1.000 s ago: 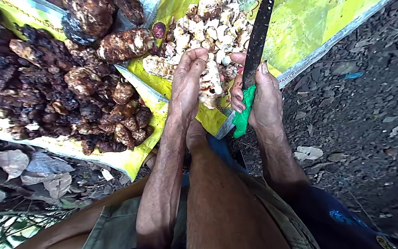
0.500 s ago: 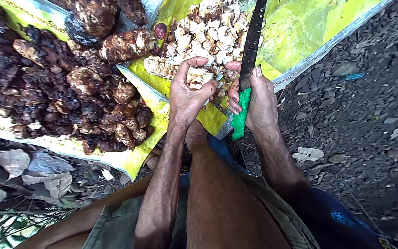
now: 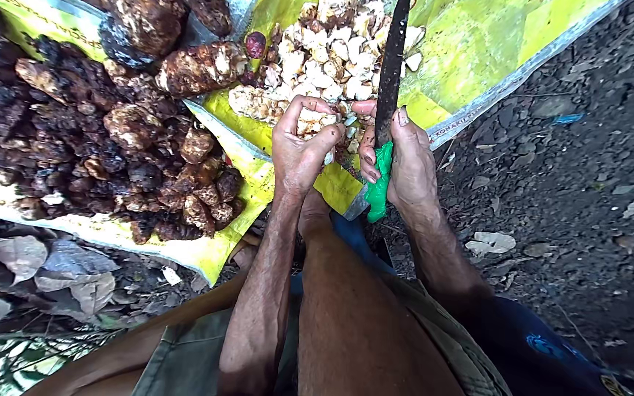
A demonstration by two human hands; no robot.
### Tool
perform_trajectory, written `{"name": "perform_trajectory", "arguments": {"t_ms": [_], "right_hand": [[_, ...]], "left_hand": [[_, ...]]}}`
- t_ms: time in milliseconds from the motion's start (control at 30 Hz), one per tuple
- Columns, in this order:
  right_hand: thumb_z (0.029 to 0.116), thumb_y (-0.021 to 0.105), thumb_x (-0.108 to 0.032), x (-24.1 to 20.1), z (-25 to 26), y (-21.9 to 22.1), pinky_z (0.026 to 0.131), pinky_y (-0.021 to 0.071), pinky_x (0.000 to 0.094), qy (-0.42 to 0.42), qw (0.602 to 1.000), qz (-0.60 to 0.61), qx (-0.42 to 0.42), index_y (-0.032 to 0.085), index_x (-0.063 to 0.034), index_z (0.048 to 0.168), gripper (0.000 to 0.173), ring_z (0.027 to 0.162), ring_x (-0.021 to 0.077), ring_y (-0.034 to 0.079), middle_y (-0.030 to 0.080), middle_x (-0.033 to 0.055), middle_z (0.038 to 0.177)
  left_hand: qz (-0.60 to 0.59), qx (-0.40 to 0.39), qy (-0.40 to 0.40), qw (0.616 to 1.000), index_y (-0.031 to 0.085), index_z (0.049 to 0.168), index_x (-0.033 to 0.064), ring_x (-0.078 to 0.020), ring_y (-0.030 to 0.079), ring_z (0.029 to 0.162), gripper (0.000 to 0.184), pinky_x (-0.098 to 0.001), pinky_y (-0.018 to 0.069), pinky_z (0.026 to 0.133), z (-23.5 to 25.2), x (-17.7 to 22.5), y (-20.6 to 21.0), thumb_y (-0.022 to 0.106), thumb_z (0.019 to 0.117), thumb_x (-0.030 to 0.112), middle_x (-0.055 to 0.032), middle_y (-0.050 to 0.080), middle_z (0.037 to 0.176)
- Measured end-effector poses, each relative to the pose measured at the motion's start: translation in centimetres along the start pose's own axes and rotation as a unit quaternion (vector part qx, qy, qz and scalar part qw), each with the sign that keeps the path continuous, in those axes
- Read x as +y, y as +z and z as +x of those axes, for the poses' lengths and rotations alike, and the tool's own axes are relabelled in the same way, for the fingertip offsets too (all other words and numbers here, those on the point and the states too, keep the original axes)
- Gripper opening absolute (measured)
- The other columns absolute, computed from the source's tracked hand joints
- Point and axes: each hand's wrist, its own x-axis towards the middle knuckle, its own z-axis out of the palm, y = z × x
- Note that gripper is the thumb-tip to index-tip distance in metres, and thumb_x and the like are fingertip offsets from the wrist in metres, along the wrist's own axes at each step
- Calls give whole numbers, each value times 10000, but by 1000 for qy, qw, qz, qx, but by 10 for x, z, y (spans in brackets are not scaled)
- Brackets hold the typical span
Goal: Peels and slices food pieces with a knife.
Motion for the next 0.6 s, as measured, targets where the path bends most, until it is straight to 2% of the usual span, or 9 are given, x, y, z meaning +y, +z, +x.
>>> {"name": "perform_trajectory", "arguments": {"t_ms": [100, 167, 267, 367, 400, 467, 567, 600], "right_hand": [[1108, 174, -428, 3, 4, 3, 429, 382, 191, 8, 1000, -19, 23, 552, -196, 1391, 526, 447, 57, 421, 469, -53, 656], [1109, 174, -394, 2, 3, 1, 426, 377, 198, 7, 999, -34, 18, 543, -186, 1405, 517, 452, 64, 420, 469, -47, 664], [1107, 170, -363, 0, 3, 0, 433, 383, 213, 14, 998, -61, 0, 535, -173, 1415, 514, 455, 76, 417, 465, -40, 669], [1110, 186, -371, -3, 3, -2, 436, 384, 214, 13, 997, -79, -14, 547, -171, 1394, 501, 461, 84, 421, 472, -29, 681], [1113, 202, -386, -5, 2, -3, 425, 381, 214, 9, 997, -79, -16, 566, -173, 1363, 489, 452, 100, 425, 488, -11, 678], [1111, 207, -390, -2, 2, -5, 412, 377, 217, -5, 997, -81, -17, 572, -179, 1382, 501, 444, 111, 428, 495, -1, 674], [1088, 271, -506, 15, 14, -16, 419, 407, 264, -24, 997, -68, -24, 566, -195, 1417, 540, 454, 130, 435, 524, 15, 688], [1074, 295, -546, 18, 22, -20, 421, 415, 270, -42, 997, -61, -24, 591, -184, 1402, 571, 458, 127, 440, 534, 14, 682]], "left_hand": [[-14, -3, -8, 1000, 614, 1008, 34, -190, 604, 516, 143, -320, 523, 432, 3, -1, 1, 646, 871, 53, -101, 650, 737], [-13, -3, -33, 999, 593, 981, 57, -183, 590, 493, 70, -322, 521, 428, 1, 3, 2, 566, 929, 95, -81, 613, 679], [42, -15, -150, 988, 592, 1042, 133, -184, 546, 488, 111, -301, 513, 460, -20, 35, 10, 488, 1037, 171, -84, 565, 675], [44, -51, -126, 990, 614, 1123, 116, -186, 536, 470, 148, -288, 480, 413, -17, 21, 2, 517, 1028, 177, -111, 588, 703], [72, -58, -138, 986, 622, 1168, 142, -181, 547, 485, 171, -284, 485, 425, -13, 21, -1, 541, 1032, 207, -103, 605, 726], [125, -75, -148, 978, 619, 1252, 153, -187, 597, 543, 275, -317, 528, 469, 1, 19, -9, 594, 996, 251, -87, 650, 806], [175, -71, -159, 969, 593, 1292, 195, -196, 617, 553, 342, -352, 539, 471, 3, 25, -12, 608, 1001, 375, -94, 672, 832], [180, -73, -151, 969, 600, 1284, 193, -204, 633, 596, 337, -378, 556, 514, 6, 25, -13, 597, 1009, 388, -93, 680, 860]]}}
